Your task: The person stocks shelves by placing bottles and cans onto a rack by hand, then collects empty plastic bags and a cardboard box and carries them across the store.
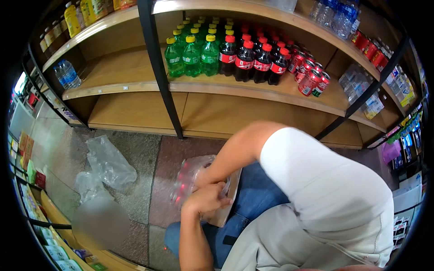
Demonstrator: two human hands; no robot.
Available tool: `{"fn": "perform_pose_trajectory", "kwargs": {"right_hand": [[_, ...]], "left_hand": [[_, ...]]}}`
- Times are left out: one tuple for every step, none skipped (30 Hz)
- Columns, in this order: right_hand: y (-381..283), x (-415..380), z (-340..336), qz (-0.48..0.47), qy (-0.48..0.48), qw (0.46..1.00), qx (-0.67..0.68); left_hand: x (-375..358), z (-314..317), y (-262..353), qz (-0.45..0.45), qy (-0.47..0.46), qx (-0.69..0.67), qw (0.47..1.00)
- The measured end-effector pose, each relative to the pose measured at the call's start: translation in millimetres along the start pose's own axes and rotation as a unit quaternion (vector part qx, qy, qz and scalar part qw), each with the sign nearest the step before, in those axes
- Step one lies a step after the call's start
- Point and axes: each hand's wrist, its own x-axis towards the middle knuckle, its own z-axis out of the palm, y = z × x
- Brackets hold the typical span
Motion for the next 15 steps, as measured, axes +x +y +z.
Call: {"fn": "perform_pose_trajectory", "kwargs": {"right_hand": [[-12, -13, -15, -0.016, -0.021, 0.999, -0.026], [-23, -26, -28, -0.029, -0.037, 0.998, -0.047], [-28, -38, -41, -0.045, -0.042, 0.996, -0.057], [-30, -48, -54, -0.058, -0.034, 0.996, -0.059], [-29, -57, -64, -0.068, -0.018, 0.996, -0.055], [-20, -63, -73, -0.089, 0.020, 0.995, -0.040], [-17, -74, -88, -0.110, 0.058, 0.992, -0.027], [-15, -87, -102, -0.079, 0.091, 0.993, -0.009], [-14, -107, -117, -0.084, 0.140, 0.986, 0.033], [-5, -122, -122, -0.116, 0.226, 0.963, 0.090], [-3, -145, -132, -0.108, 0.283, 0.946, 0.111], [-14, -186, -149, -0.063, 0.296, 0.944, 0.135], [-10, -215, -151, -0.075, 0.355, 0.922, 0.132], [-11, -249, -153, -0.046, 0.377, 0.914, 0.139], [-11, -281, -154, 0.014, 0.374, 0.916, 0.141]], "left_hand": [[-3, -1, 1, -0.002, -0.001, 0.001, 1.000], [-6, -3, 2, -0.003, -0.007, -0.003, 1.000], [-8, -7, 4, -0.002, -0.014, -0.005, 1.000], [-11, -9, 7, -0.003, -0.015, 0.001, 1.000], [-16, -9, 10, 0.009, 0.017, 0.012, 1.000], [-19, -9, 11, 0.021, 0.051, 0.024, 0.998], [-16, -8, 7, 0.022, 0.049, 0.028, 0.998], [-10, -5, 0, 0.015, 0.038, 0.016, 0.999], [-6, -2, -2, 0.011, 0.023, 0.003, 1.000], [-3, -3, -1, 0.018, 0.016, 0.007, 1.000], [-1, -5, -1, 0.015, 0.011, 0.013, 1.000], [1, -8, -1, 0.012, 0.004, 0.022, 1.000], [2, -10, -6, 0.019, -0.004, 0.030, 0.999], [3, -9, -14, 0.023, 0.015, -0.007, 1.000], [4, -8, -22, 0.026, 0.034, -0.045, 0.998]]}}
